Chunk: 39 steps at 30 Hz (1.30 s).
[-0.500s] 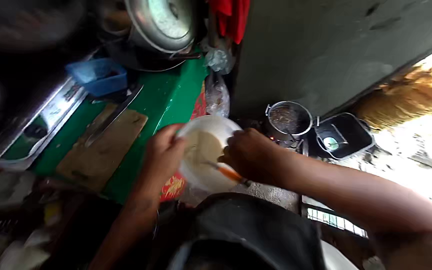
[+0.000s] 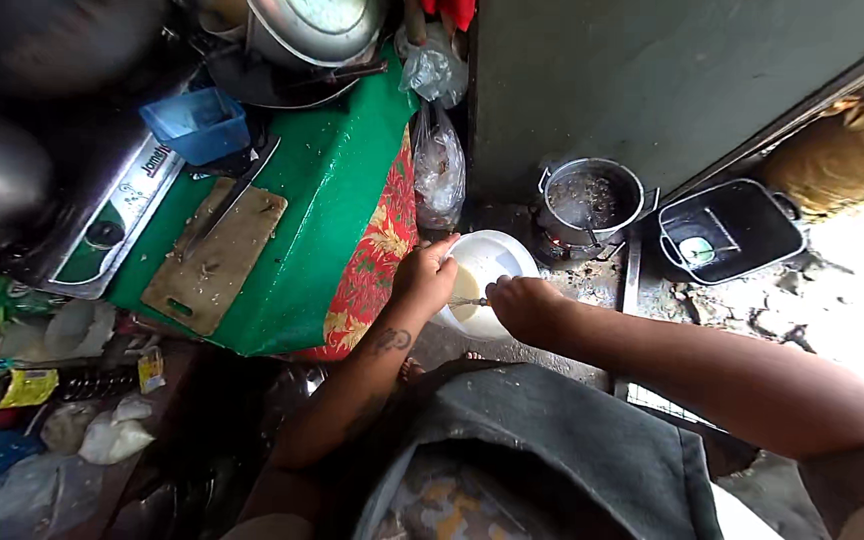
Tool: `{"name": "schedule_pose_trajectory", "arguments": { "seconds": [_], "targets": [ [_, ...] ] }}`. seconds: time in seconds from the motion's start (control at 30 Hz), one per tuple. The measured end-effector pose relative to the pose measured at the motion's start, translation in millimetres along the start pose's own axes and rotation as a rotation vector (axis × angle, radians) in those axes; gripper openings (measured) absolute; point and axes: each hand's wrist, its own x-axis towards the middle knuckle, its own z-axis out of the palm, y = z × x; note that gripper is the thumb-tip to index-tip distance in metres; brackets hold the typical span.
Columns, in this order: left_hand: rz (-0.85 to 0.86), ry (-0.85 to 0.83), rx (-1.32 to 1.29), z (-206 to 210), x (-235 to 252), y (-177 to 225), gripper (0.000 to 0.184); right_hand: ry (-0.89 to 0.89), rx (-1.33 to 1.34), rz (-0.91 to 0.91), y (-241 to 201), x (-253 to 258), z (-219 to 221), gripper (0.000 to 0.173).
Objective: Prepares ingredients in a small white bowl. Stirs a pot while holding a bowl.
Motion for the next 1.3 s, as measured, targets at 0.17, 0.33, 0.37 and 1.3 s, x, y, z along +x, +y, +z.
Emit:
{"name": "schedule_pose_trajectory", "arguments": {
  "seconds": [0.17, 0.33, 0.37, 1.3],
  "targets": [
    [-0.054, -0.035, 0.101, 7.5, -9.7, -2.6, 0.042, 0.138, -0.031, 0.037, -2.1, 18.1, 21.5, 0.029],
    [-0.054, 0.062, 0.037, 19.0, -17.4, -21.2, 0.043, 0.028, 0.089, -0.041, -11.1, 28.0, 24.7, 0.019],
    [-0.047, 0.052, 0.044, 20.1, -20.5, -25.1, 0.042, 0.046, 0.110, -0.027, -11.1, 33.9, 23.6, 0.020],
    [-0.264, 0.053, -0.078, 5.4, -37.8, -101.9, 0.042, -0.090, 0.117, -0.028, -77.5, 90.4, 35.2, 0.017]
  ]
}}
